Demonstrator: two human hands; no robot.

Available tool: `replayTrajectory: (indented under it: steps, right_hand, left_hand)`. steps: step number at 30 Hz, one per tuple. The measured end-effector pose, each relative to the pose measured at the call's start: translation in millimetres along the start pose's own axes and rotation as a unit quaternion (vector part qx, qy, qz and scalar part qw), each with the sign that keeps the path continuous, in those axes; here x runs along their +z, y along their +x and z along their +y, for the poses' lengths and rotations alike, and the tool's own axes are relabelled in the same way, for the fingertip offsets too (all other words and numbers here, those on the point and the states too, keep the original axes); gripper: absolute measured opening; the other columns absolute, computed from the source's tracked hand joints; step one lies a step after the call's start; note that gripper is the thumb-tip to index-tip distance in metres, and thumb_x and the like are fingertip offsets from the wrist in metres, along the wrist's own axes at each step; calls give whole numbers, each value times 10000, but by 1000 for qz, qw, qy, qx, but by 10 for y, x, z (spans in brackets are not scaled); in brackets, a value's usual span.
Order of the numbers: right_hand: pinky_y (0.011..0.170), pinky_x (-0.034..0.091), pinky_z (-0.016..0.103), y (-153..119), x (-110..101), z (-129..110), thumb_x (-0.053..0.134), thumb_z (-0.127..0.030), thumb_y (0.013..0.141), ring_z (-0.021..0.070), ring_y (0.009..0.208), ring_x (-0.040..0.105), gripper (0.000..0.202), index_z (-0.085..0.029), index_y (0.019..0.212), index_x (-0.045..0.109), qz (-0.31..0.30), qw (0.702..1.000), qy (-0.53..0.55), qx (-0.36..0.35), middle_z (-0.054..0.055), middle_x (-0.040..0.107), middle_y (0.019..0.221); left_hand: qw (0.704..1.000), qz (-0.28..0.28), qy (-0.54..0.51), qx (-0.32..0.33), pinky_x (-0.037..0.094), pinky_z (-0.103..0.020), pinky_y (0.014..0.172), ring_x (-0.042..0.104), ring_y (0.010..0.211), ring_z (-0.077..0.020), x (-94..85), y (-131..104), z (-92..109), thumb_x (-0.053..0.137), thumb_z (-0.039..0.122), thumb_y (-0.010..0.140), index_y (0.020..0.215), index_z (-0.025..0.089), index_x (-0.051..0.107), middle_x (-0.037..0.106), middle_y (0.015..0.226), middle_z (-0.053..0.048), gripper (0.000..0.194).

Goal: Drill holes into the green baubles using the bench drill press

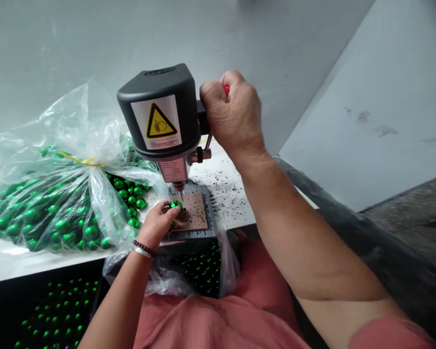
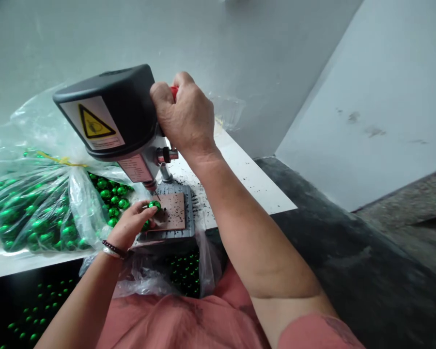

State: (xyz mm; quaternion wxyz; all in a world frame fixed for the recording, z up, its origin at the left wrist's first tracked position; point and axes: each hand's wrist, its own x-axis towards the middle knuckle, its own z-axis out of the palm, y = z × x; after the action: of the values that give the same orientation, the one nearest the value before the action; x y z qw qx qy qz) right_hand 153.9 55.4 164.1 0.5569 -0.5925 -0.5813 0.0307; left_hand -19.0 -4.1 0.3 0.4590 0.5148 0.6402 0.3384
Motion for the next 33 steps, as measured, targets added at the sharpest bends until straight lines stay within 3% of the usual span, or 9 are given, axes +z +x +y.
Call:
replayTrajectory:
  steps: [4, 7, 11, 14, 20, 25, 29, 33]
  right_hand:
    - [538, 263, 197, 36, 23, 7, 455, -348, 861, 49, 549, 234, 392, -199, 585, 220, -11, 1000, -10, 0, -47, 265, 561]
    - [537, 252, 187, 7, 15, 8, 460, -345, 856, 45, 555, 230, 388, -198, 587, 223, -6, 1000, 9, -4, -47, 289, 562]
    - [538, 267, 185, -23, -1, 8, 473, -335, 846, 46, 555, 252, 385, -201, 589, 219, -3, 1000, 30, -3, -46, 317, 564]
    - [551, 282, 193, -11, -5, 7, 473, -344, 846, 48, 554, 270, 386, -198, 592, 222, -6, 999, 35, -4, -45, 305, 576]
    - [537, 269, 190, -44, -19, 34, 483, -342, 830, 45, 551, 255, 365, -195, 600, 240, 3, 998, 57, -25, -54, 272, 566]
    - [515, 300, 199, -452, -129, 137, 442, -299, 825, 49, 522, 248, 226, -199, 668, 313, 78, 975, 109, -176, -55, 273, 578]
    - [507, 336, 204, -809, -179, 256, 494, -186, 769, 39, 481, 284, 158, -201, 681, 363, 118, 966, 65, -222, -66, 329, 568]
    - [489, 345, 205, -968, -137, 357, 490, -176, 772, 44, 468, 344, 129, -209, 708, 383, 145, 957, 42, -247, -65, 363, 553]
  left_hand:
    - [995, 3, 95, 14, 438, -223, 495, 565, 521, -111, 32, 59, 51, 577, 366, 717, 1025, 181, 596, 685, 801, -27, 360]
    - [985, 4, 167, 46, 466, -240, 593, 621, 676, -149, 71, 61, 87, 569, 328, 729, 1032, 195, 619, 697, 896, -36, 335]
    - [947, 46, 306, 84, 455, -296, 762, 620, 912, -225, 146, 31, 133, 571, 338, 744, 1107, 187, 615, 689, 997, -82, 396]
    - [926, 52, 368, 72, 450, -317, 754, 629, 899, -249, 188, 26, 162, 562, 374, 758, 1198, 183, 573, 691, 1004, -107, 480]
    - [937, 40, 340, 70, 431, -279, 826, 599, 1026, -223, 182, 55, 169, 602, 382, 736, 1166, 196, 606, 647, 1149, -89, 468]
    - [936, 44, 343, 70, 424, -264, 841, 594, 1035, -212, 186, 38, 161, 600, 375, 742, 1183, 195, 594, 638, 1168, -79, 477]
    - [934, 46, 346, 82, 433, -273, 800, 613, 980, -218, 189, 27, 149, 594, 383, 747, 1162, 210, 609, 659, 1126, -79, 451]
    - [934, 44, 345, 81, 442, -280, 753, 627, 927, -224, 183, 15, 150, 585, 403, 754, 1184, 207, 595, 672, 1093, -90, 473]
